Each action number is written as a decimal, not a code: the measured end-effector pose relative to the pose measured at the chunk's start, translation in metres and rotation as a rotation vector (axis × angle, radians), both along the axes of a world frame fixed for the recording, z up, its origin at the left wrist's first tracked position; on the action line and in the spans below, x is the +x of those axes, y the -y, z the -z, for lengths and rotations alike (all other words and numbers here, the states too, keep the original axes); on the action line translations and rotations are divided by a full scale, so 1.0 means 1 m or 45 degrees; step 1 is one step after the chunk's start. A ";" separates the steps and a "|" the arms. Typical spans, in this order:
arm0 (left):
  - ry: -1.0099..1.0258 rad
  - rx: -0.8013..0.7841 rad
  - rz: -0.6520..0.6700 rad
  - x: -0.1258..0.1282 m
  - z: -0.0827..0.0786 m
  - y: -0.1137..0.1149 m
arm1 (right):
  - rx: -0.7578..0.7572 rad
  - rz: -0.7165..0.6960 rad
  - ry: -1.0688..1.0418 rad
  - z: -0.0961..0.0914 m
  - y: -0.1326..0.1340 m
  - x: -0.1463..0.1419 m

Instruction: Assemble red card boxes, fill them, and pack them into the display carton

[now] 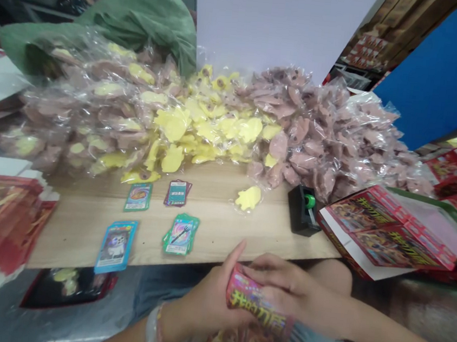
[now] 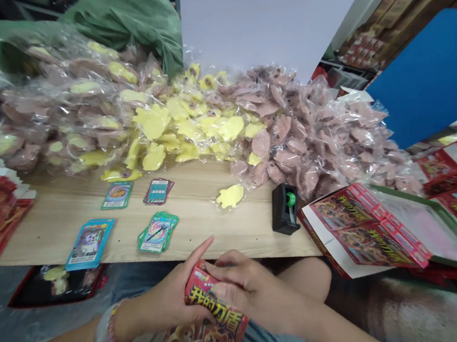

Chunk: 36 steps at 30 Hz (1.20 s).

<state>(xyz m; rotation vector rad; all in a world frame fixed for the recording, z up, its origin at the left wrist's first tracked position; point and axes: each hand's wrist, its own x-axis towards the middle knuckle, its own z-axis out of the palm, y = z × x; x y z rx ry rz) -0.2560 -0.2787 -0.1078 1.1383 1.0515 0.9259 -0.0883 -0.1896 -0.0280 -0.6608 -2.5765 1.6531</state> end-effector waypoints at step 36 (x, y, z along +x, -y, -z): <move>-1.347 0.635 0.171 0.011 -0.044 -0.118 | -0.663 1.719 -0.648 0.070 -0.033 -0.020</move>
